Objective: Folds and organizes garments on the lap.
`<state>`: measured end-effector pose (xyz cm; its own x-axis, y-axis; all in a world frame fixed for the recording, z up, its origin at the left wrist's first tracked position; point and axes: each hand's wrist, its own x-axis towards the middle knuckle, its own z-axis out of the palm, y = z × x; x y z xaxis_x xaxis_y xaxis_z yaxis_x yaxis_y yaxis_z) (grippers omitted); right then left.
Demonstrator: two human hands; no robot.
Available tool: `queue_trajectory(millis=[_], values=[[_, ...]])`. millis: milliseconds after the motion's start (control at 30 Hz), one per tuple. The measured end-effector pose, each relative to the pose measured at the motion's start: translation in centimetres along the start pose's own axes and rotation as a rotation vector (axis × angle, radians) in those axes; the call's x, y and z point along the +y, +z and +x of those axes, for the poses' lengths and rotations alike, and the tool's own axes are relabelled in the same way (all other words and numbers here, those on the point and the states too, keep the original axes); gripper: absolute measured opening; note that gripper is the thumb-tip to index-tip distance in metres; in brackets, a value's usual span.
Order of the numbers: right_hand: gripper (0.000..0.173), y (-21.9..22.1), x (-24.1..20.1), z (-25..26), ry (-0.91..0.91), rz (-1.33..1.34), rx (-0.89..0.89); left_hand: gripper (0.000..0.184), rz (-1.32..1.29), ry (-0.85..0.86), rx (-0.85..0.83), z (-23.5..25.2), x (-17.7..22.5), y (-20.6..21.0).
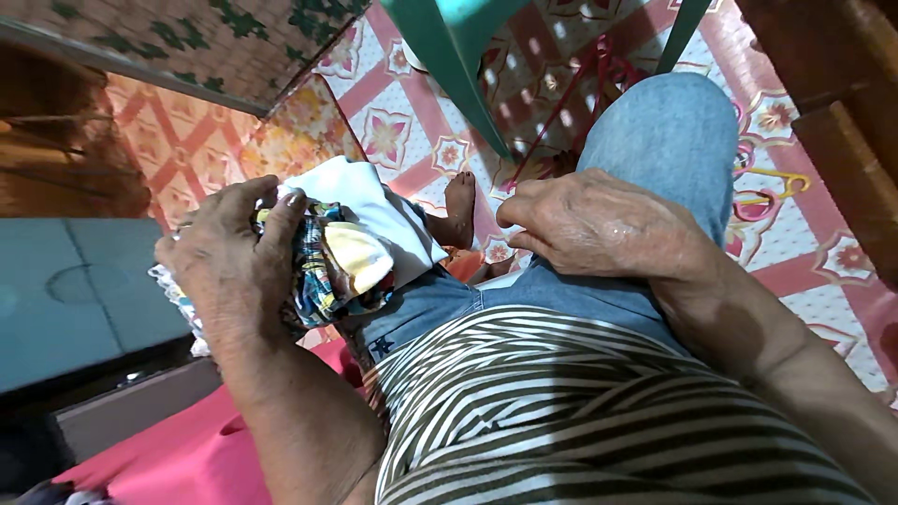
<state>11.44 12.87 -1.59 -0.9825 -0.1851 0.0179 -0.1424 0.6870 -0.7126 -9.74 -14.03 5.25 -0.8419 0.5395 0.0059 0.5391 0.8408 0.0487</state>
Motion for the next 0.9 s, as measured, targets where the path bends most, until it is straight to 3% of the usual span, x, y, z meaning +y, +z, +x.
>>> queue_trajectory(millis=[700,900], values=[[0.019,0.20,-0.23,-0.57,-0.031,-0.003,0.088,0.063,0.008,-0.011,-0.002,0.09,-0.05,0.11],[0.024,-0.06,0.04,-0.26,-0.030,0.011,0.034,0.064,0.002,-0.012,0.000,0.05,-0.06,0.18]])
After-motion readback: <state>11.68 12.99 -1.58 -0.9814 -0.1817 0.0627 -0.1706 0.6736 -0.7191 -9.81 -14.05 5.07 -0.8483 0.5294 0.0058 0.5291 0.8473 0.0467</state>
